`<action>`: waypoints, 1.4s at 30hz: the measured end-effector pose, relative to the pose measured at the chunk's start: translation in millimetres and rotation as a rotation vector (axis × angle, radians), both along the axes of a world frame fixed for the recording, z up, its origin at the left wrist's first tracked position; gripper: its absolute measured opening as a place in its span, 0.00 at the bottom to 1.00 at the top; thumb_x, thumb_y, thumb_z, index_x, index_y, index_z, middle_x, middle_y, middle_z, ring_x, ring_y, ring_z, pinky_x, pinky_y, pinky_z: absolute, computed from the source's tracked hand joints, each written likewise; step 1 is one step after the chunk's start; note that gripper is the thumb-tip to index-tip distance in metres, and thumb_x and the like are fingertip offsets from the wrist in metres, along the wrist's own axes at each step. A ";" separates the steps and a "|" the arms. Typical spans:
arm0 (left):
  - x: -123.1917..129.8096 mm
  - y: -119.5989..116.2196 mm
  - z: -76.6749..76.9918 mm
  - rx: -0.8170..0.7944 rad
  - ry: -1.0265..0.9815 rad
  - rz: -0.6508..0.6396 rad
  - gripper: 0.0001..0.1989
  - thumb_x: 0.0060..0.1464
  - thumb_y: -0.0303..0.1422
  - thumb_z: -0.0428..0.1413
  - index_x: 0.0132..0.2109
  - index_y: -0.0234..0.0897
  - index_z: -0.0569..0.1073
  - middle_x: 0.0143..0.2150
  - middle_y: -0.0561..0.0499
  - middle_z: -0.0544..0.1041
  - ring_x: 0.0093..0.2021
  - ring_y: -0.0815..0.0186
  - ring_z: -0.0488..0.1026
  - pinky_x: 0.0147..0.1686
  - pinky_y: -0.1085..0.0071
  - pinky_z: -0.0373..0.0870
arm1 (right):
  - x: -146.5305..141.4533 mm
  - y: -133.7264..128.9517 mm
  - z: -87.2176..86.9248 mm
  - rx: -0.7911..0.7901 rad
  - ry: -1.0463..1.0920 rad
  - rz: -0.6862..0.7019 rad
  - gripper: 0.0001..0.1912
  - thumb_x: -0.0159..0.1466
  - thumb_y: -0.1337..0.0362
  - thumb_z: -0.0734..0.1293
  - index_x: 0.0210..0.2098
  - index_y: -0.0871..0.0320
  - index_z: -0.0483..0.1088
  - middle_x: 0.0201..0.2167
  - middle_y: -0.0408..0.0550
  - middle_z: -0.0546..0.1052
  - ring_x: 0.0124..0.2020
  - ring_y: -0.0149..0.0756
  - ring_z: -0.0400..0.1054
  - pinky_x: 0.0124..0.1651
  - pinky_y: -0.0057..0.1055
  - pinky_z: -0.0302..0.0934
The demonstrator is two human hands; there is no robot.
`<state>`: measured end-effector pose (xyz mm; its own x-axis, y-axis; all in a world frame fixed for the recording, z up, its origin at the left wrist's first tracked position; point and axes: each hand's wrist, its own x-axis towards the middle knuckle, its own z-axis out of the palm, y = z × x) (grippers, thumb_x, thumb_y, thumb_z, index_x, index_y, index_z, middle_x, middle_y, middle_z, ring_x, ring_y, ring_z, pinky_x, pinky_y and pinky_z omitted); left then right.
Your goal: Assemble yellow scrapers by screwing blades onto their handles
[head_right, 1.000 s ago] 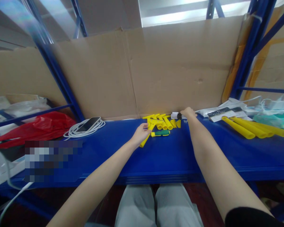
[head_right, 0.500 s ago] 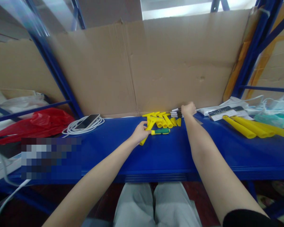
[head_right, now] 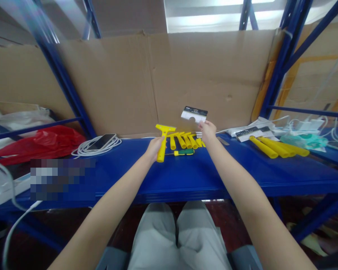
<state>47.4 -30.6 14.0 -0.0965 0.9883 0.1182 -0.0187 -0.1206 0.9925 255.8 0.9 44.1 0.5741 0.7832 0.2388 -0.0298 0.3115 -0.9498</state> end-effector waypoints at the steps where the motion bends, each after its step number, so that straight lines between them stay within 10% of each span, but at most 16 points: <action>1: -2.0 1.7 0.6 -0.021 -0.029 0.008 0.08 0.53 0.33 0.54 0.34 0.32 0.73 0.26 0.49 0.73 0.22 0.69 0.68 0.27 0.72 0.65 | -2.6 -7.5 -6.2 0.024 0.013 0.063 0.05 0.61 0.72 0.62 0.35 0.57 0.65 0.29 0.43 0.72 0.33 0.26 0.69 0.36 0.21 0.66; 15: -37.5 19.0 9.4 -0.180 -0.687 0.308 0.09 0.58 0.22 0.48 0.43 0.30 0.72 0.21 0.55 0.69 0.16 0.75 0.65 0.20 0.81 0.64 | -17.9 -29.5 -26.4 -0.013 -0.066 0.721 0.07 0.55 0.71 0.70 0.25 0.58 0.67 0.23 0.40 0.74 0.23 0.22 0.66 0.32 0.22 0.65; 21: -41.2 27.5 6.0 -0.158 -0.799 0.382 0.08 0.58 0.25 0.51 0.45 0.34 0.70 0.25 0.55 0.71 0.21 0.75 0.69 0.24 0.80 0.69 | -25.6 -32.3 -30.3 -0.040 -0.093 0.767 0.06 0.55 0.72 0.70 0.26 0.59 0.68 0.25 0.42 0.76 0.24 0.24 0.69 0.35 0.24 0.67; 33: -22.4 17.4 0.2 -0.093 -0.604 -0.024 0.06 0.49 0.28 0.61 0.31 0.35 0.70 0.25 0.49 0.75 0.34 0.60 0.77 0.38 0.65 0.73 | -48.9 -34.6 -37.4 0.007 -0.253 0.753 0.10 0.55 0.62 0.71 0.27 0.59 0.67 0.24 0.45 0.78 0.24 0.27 0.71 0.31 0.25 0.63; 42: -23.4 26.0 -1.8 -0.092 -0.575 -0.001 0.07 0.49 0.27 0.58 0.37 0.32 0.73 0.29 0.45 0.78 0.38 0.57 0.78 0.39 0.64 0.74 | -49.8 -36.6 -36.8 0.008 -0.220 0.730 0.14 0.52 0.61 0.73 0.24 0.58 0.64 0.23 0.45 0.78 0.26 0.29 0.73 0.32 0.24 0.64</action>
<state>24.0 -4.6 12.2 -0.1186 0.9922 -0.0392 -0.5580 -0.0339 0.8291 206.0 -35.7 7.3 -0.1503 0.9435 0.2955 -0.0415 0.2926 -0.9553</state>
